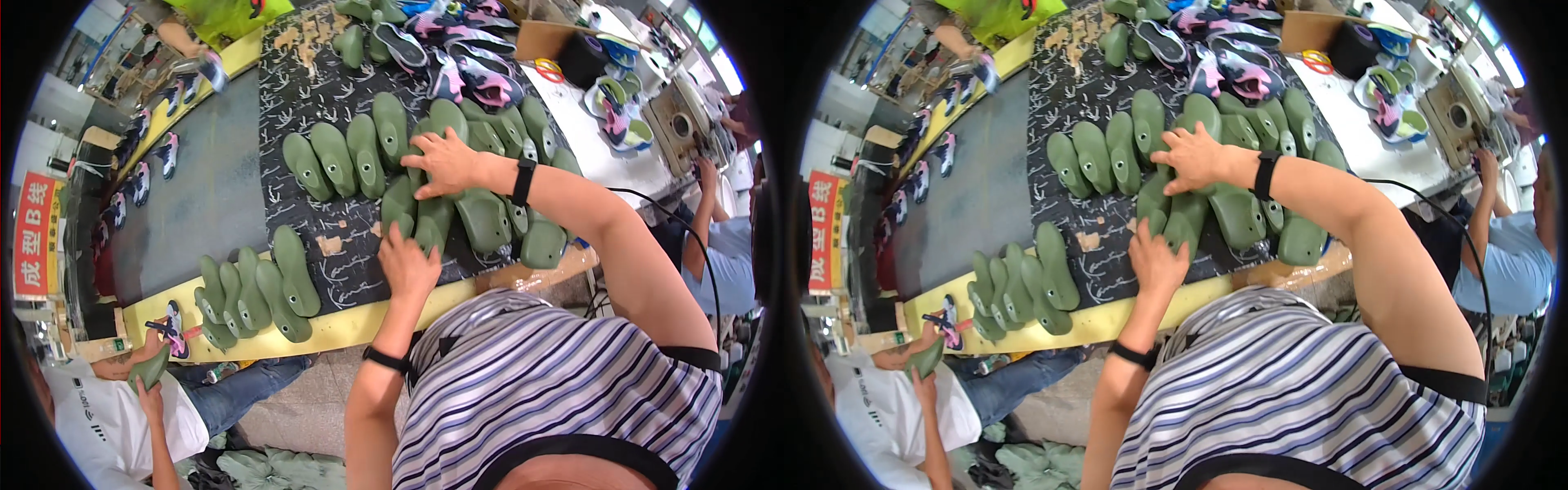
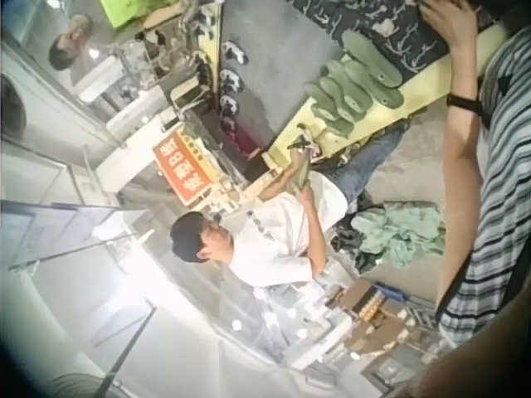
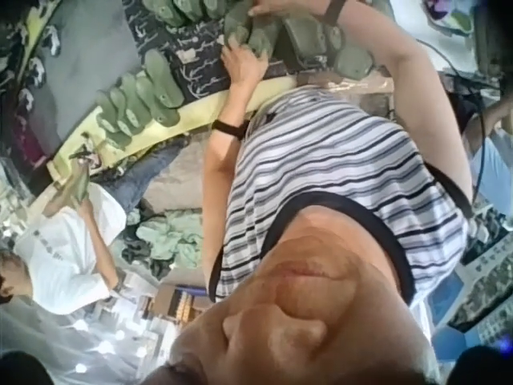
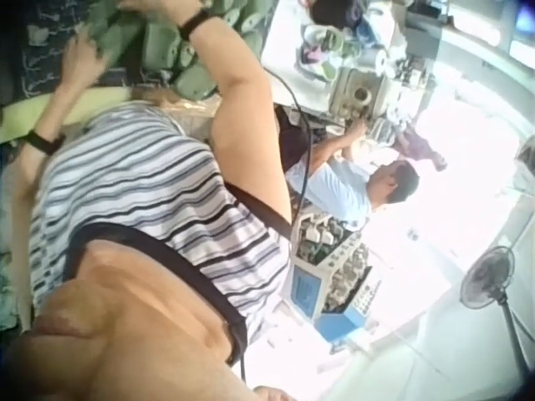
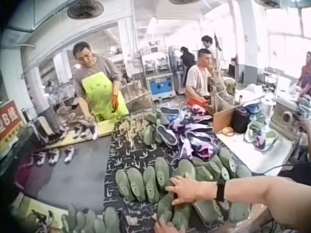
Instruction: Organize and arrange green shoe lasts on a workbench and the floor within a factory setting.
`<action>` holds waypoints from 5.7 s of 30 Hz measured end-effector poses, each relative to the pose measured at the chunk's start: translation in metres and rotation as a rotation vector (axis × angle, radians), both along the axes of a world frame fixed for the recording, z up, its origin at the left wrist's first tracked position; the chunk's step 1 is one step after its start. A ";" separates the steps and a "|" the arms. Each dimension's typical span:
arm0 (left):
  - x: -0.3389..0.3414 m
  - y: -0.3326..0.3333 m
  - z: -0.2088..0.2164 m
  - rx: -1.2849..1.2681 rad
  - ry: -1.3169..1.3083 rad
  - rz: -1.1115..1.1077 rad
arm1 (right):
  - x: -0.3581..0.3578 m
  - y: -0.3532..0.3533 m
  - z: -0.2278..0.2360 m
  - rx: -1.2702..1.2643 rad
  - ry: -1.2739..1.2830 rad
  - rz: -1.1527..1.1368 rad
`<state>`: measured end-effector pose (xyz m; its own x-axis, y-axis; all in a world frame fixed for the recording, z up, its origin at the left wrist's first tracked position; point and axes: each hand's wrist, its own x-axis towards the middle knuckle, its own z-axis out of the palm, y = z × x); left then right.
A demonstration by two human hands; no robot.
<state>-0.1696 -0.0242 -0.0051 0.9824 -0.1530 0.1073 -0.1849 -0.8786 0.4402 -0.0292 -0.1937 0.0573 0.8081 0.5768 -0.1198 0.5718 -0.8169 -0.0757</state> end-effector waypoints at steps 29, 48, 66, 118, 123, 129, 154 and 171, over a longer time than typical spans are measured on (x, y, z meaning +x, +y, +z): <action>-0.067 0.126 -0.009 -0.086 -0.046 0.354 | 0.027 0.163 -0.052 0.178 1.044 0.145; 0.159 0.154 0.029 -0.279 -0.071 0.081 | 0.299 0.117 -0.055 0.922 0.748 -0.549; 0.188 0.190 -0.024 -0.048 0.188 0.153 | 0.235 0.148 -0.057 0.357 1.102 0.001; 0.145 0.008 0.039 0.019 0.335 -0.385 | 0.226 -0.029 -0.036 -0.329 0.723 -0.111; 0.139 0.002 -0.007 -0.063 0.321 -0.328 | 0.172 -0.005 -0.027 -0.359 0.425 0.150; 0.117 0.041 0.007 -0.107 0.313 -0.127 | 0.151 -0.033 -0.040 0.056 1.260 -0.142; 0.069 0.053 0.044 -0.048 -0.011 -0.068 | 0.135 -0.122 0.009 -0.057 0.287 -0.404; 0.149 -0.014 -0.019 -0.366 0.145 0.135 | 0.080 -0.004 -0.016 0.460 0.885 -0.476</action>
<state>-0.0205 -0.0387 -0.0240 0.9999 0.0010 -0.0107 0.0086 -0.6711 0.7414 0.0512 -0.1973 0.0415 0.6939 0.3674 -0.6193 -0.2001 -0.7277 -0.6560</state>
